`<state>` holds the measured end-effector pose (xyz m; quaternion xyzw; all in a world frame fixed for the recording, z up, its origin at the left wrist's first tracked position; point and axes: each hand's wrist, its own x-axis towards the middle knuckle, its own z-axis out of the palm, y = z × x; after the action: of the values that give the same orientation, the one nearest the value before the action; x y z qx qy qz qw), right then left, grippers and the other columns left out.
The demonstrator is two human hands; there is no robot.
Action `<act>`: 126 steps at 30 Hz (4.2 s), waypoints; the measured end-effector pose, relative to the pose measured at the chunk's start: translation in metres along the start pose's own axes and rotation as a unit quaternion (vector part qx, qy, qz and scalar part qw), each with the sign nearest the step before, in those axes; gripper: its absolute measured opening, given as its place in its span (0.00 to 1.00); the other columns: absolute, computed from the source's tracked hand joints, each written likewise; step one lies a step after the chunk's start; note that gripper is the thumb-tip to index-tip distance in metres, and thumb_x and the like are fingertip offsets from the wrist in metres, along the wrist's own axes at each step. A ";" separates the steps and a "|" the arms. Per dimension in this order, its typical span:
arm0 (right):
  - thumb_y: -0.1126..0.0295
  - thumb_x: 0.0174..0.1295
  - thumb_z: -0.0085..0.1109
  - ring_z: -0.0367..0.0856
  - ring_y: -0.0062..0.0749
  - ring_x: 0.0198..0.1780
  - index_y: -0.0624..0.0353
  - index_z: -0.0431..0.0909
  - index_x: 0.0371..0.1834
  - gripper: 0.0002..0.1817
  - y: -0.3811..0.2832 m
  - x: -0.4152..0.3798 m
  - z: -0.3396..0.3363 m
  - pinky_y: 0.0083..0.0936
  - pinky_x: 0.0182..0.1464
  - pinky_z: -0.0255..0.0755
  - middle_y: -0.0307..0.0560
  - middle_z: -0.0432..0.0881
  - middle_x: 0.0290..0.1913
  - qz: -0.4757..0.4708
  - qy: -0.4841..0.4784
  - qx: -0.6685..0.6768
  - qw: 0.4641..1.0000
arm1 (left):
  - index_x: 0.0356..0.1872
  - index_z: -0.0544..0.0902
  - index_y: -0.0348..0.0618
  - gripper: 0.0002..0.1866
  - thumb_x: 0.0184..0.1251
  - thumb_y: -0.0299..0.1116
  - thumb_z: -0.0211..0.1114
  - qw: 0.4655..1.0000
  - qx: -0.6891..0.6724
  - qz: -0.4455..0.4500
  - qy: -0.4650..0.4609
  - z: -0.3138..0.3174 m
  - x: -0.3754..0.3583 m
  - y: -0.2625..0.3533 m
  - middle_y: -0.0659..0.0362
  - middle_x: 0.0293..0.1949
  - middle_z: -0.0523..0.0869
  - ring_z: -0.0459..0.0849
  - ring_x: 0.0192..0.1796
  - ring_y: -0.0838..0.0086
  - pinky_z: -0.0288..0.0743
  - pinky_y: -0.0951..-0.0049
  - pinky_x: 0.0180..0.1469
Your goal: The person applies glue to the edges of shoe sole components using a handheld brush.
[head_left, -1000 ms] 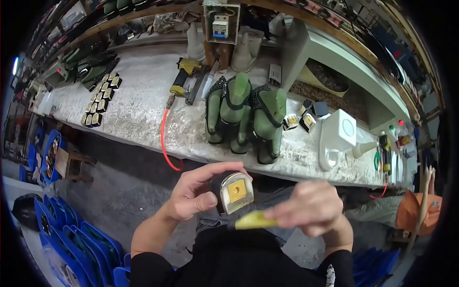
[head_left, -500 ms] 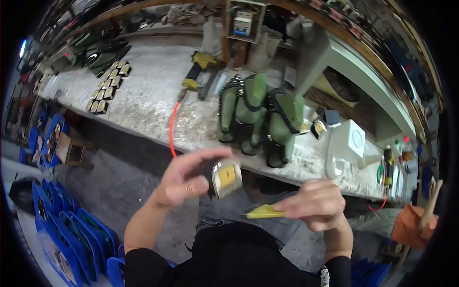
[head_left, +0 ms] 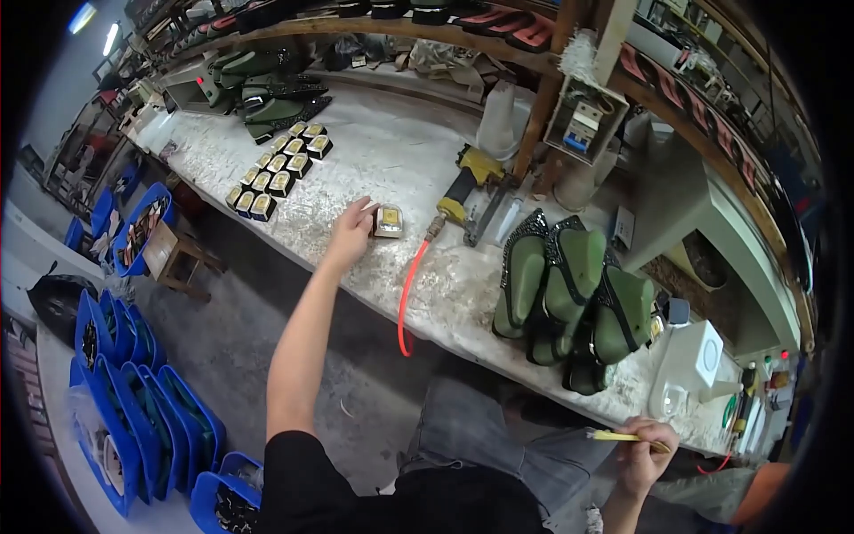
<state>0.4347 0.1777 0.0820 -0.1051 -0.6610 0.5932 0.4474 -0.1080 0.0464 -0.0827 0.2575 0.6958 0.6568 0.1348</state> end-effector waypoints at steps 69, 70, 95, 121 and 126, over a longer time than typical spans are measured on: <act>0.75 0.69 0.58 0.80 0.20 0.24 0.67 0.80 0.57 0.15 -0.063 -0.108 -0.242 0.10 0.24 0.68 0.46 0.84 0.33 0.167 0.346 0.036 0.923 | 0.56 0.82 0.32 0.27 0.51 0.30 0.68 0.851 0.365 0.248 -0.285 0.514 -0.241 0.237 0.49 0.41 0.89 0.86 0.48 0.52 0.80 0.55 0.52; 0.75 0.69 0.58 0.81 0.21 0.24 0.67 0.80 0.57 0.15 -0.062 -0.102 -0.246 0.11 0.24 0.68 0.46 0.84 0.33 0.186 0.324 -0.019 0.927 | 0.58 0.80 0.32 0.28 0.52 0.28 0.70 0.902 0.230 0.195 -0.308 0.486 -0.254 0.247 0.48 0.43 0.88 0.86 0.48 0.56 0.80 0.59 0.52; 0.76 0.65 0.59 0.79 0.23 0.23 0.69 0.85 0.46 0.10 -0.017 -0.047 -0.238 0.16 0.25 0.71 0.47 0.84 0.30 0.310 0.193 -0.245 0.898 | 0.65 0.70 0.32 0.37 0.50 0.07 0.68 0.855 -0.303 -0.191 -0.375 0.292 -0.358 0.168 0.42 0.66 0.77 0.81 0.62 0.62 0.77 0.66 0.65; 0.82 0.65 0.54 0.77 0.25 0.20 0.72 0.82 0.51 0.13 -0.094 -0.109 -0.083 0.15 0.24 0.71 0.49 0.84 0.30 0.059 0.270 -0.128 0.953 | 0.67 0.64 0.52 0.41 0.52 0.18 0.75 0.844 -0.109 0.496 -0.176 0.346 -0.370 0.191 0.50 0.70 0.69 0.73 0.71 0.50 0.73 0.54 0.72; 0.84 0.64 0.54 0.78 0.26 0.20 0.72 0.82 0.49 0.13 -0.091 -0.110 -0.074 0.15 0.24 0.71 0.48 0.84 0.28 0.125 0.321 -0.057 0.937 | 0.67 0.63 0.55 0.43 0.52 0.20 0.75 0.830 -0.055 0.531 -0.161 0.333 -0.364 0.186 0.53 0.70 0.67 0.72 0.72 0.51 0.75 0.55 0.71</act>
<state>0.5872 0.1304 0.1024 -0.3968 -0.4963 0.5404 0.5515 0.4038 0.1338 0.0113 0.6813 0.3835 0.6135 -0.1107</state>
